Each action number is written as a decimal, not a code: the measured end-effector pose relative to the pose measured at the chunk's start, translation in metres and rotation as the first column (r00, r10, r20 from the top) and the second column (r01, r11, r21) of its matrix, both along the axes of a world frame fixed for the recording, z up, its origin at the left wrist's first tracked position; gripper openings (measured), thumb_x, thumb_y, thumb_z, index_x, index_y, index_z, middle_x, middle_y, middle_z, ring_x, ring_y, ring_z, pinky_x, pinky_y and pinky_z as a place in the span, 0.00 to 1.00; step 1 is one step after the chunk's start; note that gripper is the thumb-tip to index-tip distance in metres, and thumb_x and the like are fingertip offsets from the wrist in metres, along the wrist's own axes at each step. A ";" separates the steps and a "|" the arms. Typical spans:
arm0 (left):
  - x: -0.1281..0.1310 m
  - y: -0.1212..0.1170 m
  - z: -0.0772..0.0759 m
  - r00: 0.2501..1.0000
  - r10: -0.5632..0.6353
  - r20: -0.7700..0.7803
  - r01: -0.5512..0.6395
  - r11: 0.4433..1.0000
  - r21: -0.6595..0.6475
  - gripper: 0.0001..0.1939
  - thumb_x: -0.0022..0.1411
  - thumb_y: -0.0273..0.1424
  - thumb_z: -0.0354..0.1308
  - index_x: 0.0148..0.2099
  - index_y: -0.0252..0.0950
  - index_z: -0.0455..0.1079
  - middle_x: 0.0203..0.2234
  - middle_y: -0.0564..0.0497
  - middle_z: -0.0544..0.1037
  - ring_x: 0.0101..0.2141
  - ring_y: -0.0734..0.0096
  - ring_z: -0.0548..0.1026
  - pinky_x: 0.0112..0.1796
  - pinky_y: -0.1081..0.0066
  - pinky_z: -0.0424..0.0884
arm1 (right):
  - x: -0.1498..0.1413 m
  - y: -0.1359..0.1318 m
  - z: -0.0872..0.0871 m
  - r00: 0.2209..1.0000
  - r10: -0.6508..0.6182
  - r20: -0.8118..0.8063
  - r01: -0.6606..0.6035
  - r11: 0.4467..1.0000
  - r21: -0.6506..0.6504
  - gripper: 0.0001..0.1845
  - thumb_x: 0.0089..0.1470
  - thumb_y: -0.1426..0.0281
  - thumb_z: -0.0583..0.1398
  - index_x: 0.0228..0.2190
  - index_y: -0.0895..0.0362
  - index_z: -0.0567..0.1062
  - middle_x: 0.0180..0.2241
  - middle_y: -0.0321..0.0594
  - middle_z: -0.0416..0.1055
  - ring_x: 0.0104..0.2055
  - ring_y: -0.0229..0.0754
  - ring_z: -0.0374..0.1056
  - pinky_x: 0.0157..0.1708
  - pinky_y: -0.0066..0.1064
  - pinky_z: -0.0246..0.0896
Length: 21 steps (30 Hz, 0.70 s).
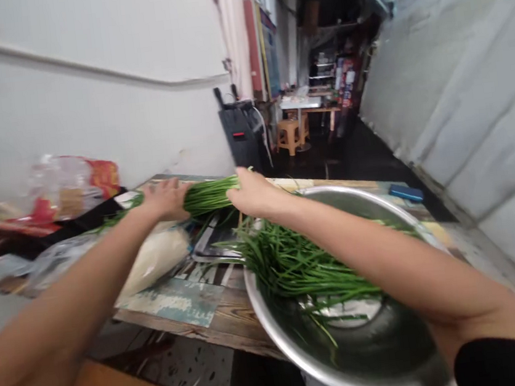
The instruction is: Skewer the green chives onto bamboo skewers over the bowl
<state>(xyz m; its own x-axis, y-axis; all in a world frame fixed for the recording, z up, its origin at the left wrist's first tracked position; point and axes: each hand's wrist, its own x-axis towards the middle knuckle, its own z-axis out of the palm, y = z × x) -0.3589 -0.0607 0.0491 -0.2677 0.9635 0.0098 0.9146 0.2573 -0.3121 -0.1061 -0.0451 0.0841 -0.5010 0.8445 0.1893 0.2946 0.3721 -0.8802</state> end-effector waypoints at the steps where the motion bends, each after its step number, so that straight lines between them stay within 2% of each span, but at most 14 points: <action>1: 0.008 -0.005 0.007 0.999 -0.050 -0.001 0.050 0.999 0.011 0.38 0.49 0.37 0.57 0.62 0.35 0.52 0.60 0.33 0.54 0.57 0.38 0.53 0.50 0.38 0.52 | 0.030 -0.007 0.014 0.998 0.053 -0.033 -0.049 0.991 0.121 0.19 0.47 0.75 0.61 0.44 0.56 0.72 0.48 0.40 0.69 0.52 0.45 0.63 0.53 0.40 0.57; 2: 0.016 -0.009 0.014 0.989 -0.146 -0.019 0.147 0.988 0.040 0.35 0.53 0.38 0.53 0.62 0.33 0.53 0.61 0.32 0.51 0.58 0.37 0.51 0.49 0.37 0.52 | 0.063 -0.015 0.027 0.997 0.066 -0.039 -0.057 0.978 0.201 0.21 0.47 0.74 0.61 0.45 0.55 0.71 0.49 0.39 0.68 0.52 0.46 0.62 0.53 0.41 0.57; 4: 0.040 -0.014 0.027 0.983 -0.156 -0.100 0.166 0.981 0.100 0.31 0.54 0.36 0.52 0.59 0.32 0.58 0.61 0.31 0.50 0.59 0.37 0.50 0.49 0.35 0.48 | 0.131 -0.031 0.041 1.000 -0.026 0.009 0.022 0.954 0.298 0.22 0.48 0.71 0.61 0.47 0.53 0.71 0.50 0.37 0.68 0.53 0.46 0.62 0.52 0.43 0.59; 6: 0.076 -0.017 0.038 0.966 -0.212 -0.148 0.232 0.963 0.138 0.29 0.54 0.35 0.53 0.58 0.33 0.59 0.60 0.33 0.53 0.59 0.41 0.51 0.52 0.37 0.45 | 0.199 -0.044 0.036 0.971 -0.229 0.065 0.192 0.915 0.353 0.21 0.50 0.67 0.60 0.48 0.52 0.71 0.49 0.38 0.69 0.52 0.47 0.63 0.50 0.42 0.60; 8: 0.125 -0.023 0.043 0.941 -0.319 -0.117 0.333 0.934 0.128 0.30 0.54 0.37 0.54 0.59 0.34 0.58 0.59 0.34 0.56 0.58 0.44 0.54 0.54 0.42 0.47 | 0.261 -0.050 0.010 0.886 -0.450 0.113 0.391 0.856 0.339 0.18 0.54 0.64 0.56 0.47 0.54 0.72 0.46 0.40 0.71 0.48 0.45 0.67 0.48 0.40 0.61; 9: 0.152 -0.028 0.043 0.921 -0.384 -0.070 0.390 0.915 0.103 0.32 0.54 0.39 0.55 0.60 0.34 0.58 0.59 0.35 0.57 0.58 0.43 0.55 0.54 0.45 0.50 | 0.287 -0.052 -0.008 0.810 -0.566 0.155 0.502 0.805 0.316 0.18 0.56 0.64 0.54 0.46 0.55 0.72 0.44 0.41 0.73 0.45 0.44 0.68 0.47 0.39 0.61; 10: 0.179 -0.034 0.041 0.876 -0.483 -0.003 0.482 0.874 0.065 0.33 0.54 0.40 0.55 0.61 0.35 0.57 0.59 0.36 0.57 0.58 0.45 0.55 0.54 0.49 0.53 | 0.309 -0.053 -0.029 0.717 -0.658 0.231 0.584 0.748 0.316 0.17 0.56 0.66 0.54 0.44 0.58 0.73 0.42 0.43 0.74 0.43 0.44 0.69 0.46 0.38 0.62; 11: 0.206 -0.040 0.036 0.787 -0.610 0.094 0.612 0.791 0.006 0.36 0.54 0.42 0.55 0.62 0.37 0.54 0.61 0.38 0.54 0.60 0.47 0.53 0.55 0.53 0.53 | 0.328 -0.055 -0.051 0.635 -0.692 0.343 0.613 0.722 0.323 0.16 0.55 0.68 0.54 0.44 0.59 0.74 0.42 0.44 0.74 0.43 0.44 0.69 0.45 0.36 0.62; 13: 0.253 -0.051 0.021 0.582 -0.771 0.259 0.804 0.593 -0.042 0.38 0.51 0.46 0.58 0.63 0.46 0.53 0.64 0.45 0.49 0.62 0.48 0.48 0.57 0.52 0.49 | 0.353 -0.061 -0.093 0.447 -0.689 0.571 0.646 0.690 0.327 0.17 0.55 0.68 0.53 0.43 0.60 0.74 0.42 0.46 0.74 0.43 0.45 0.69 0.43 0.33 0.61; 14: 0.271 -0.055 0.011 0.507 -0.807 0.303 0.854 0.518 -0.047 0.38 0.50 0.46 0.58 0.62 0.48 0.53 0.64 0.47 0.49 0.62 0.48 0.46 0.57 0.51 0.47 | 0.360 -0.065 -0.110 0.360 -0.663 0.657 0.660 0.678 0.323 0.17 0.56 0.67 0.52 0.44 0.59 0.74 0.42 0.46 0.74 0.42 0.45 0.69 0.41 0.32 0.61; 16: 0.298 -0.057 -0.007 0.421 -0.839 0.345 0.904 0.418 -0.089 0.38 0.50 0.46 0.59 0.62 0.49 0.54 0.64 0.47 0.48 0.62 0.48 0.45 0.57 0.50 0.45 | 0.367 -0.073 -0.136 0.327 -0.626 0.708 0.673 0.680 0.291 0.17 0.55 0.66 0.52 0.41 0.58 0.76 0.39 0.46 0.75 0.40 0.46 0.70 0.37 0.31 0.61; 18: 0.312 -0.049 -0.019 0.411 -0.845 0.341 0.911 0.396 -0.116 0.37 0.51 0.45 0.58 0.62 0.46 0.55 0.63 0.44 0.49 0.62 0.48 0.46 0.57 0.50 0.46 | 0.367 -0.075 -0.150 0.328 -0.600 0.730 0.681 0.686 0.257 0.16 0.54 0.65 0.52 0.36 0.58 0.77 0.36 0.45 0.76 0.39 0.45 0.71 0.35 0.29 0.60; 21: 0.320 -0.025 -0.029 0.416 -0.857 0.303 0.903 0.429 -0.027 0.29 0.56 0.41 0.54 0.59 0.40 0.59 0.61 0.42 0.56 0.60 0.52 0.52 0.56 0.54 0.50 | 0.364 -0.068 -0.155 0.313 -0.582 0.750 0.700 0.676 0.232 0.17 0.54 0.65 0.52 0.34 0.59 0.78 0.35 0.47 0.76 0.39 0.46 0.70 0.35 0.29 0.59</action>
<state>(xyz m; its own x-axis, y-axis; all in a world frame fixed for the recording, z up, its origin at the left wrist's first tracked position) -0.0389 -0.0856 0.0200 0.7576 0.6453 -0.0982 0.6461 -0.7627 -0.0268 0.2578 -0.1133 -0.0712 0.3123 0.9479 -0.0627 0.9179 -0.3181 -0.2374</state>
